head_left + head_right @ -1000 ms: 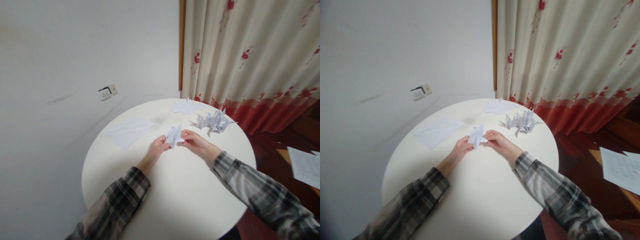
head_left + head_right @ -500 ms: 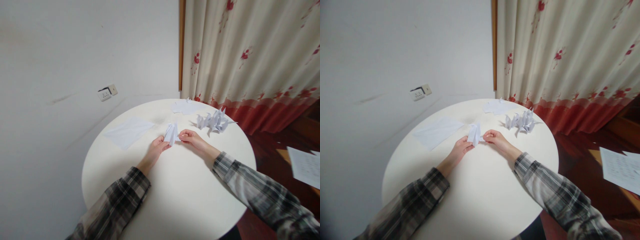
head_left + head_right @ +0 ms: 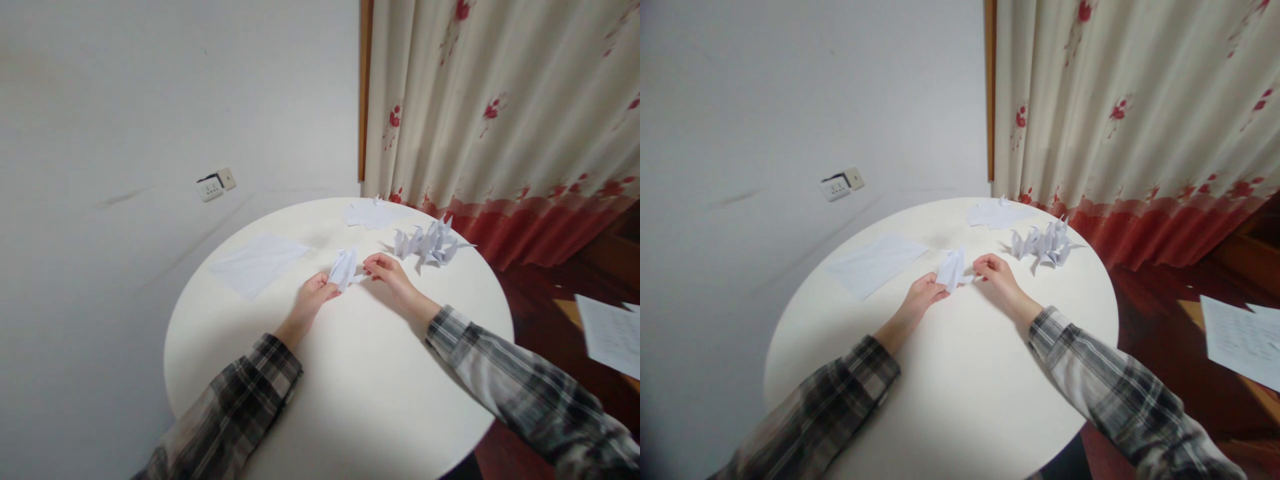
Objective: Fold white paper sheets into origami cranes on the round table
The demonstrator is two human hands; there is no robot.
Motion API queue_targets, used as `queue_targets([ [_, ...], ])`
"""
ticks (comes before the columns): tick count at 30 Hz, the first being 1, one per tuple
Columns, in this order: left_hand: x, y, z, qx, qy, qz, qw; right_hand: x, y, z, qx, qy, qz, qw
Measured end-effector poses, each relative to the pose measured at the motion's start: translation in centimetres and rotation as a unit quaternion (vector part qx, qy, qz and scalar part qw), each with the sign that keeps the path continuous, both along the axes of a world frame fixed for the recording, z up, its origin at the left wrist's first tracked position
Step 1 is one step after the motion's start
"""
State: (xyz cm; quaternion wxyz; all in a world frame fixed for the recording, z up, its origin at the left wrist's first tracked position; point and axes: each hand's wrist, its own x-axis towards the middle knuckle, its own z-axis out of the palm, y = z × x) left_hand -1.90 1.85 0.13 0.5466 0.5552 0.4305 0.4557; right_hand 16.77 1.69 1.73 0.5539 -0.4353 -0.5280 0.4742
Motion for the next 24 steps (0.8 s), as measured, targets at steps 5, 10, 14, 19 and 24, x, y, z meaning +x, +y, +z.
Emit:
queue_targets([
  [5,0.3,-0.3,0.6,0.067,0.068,0.024,0.995,0.1,-0.4,0.0,0.122,-0.064,-0.067,0.988],
  [10,0.5,-0.4,0.4,0.089,0.057,0.016,0.994,-0.3,-1.1,0.4,0.14,-0.095,-0.076,0.983],
  [14,0.6,-0.6,0.3,0.107,0.049,0.007,0.993,-0.4,-0.9,0.2,0.128,-0.089,-0.076,0.985],
  [19,0.7,-1.0,0.8,0.103,0.054,0.011,0.993,-0.3,-0.7,0.1,0.125,-0.088,-0.071,0.986],
  [24,0.8,-1.0,0.9,0.104,0.043,0.024,0.993,-0.5,-1.1,0.4,0.115,-0.069,-0.022,0.991],
])
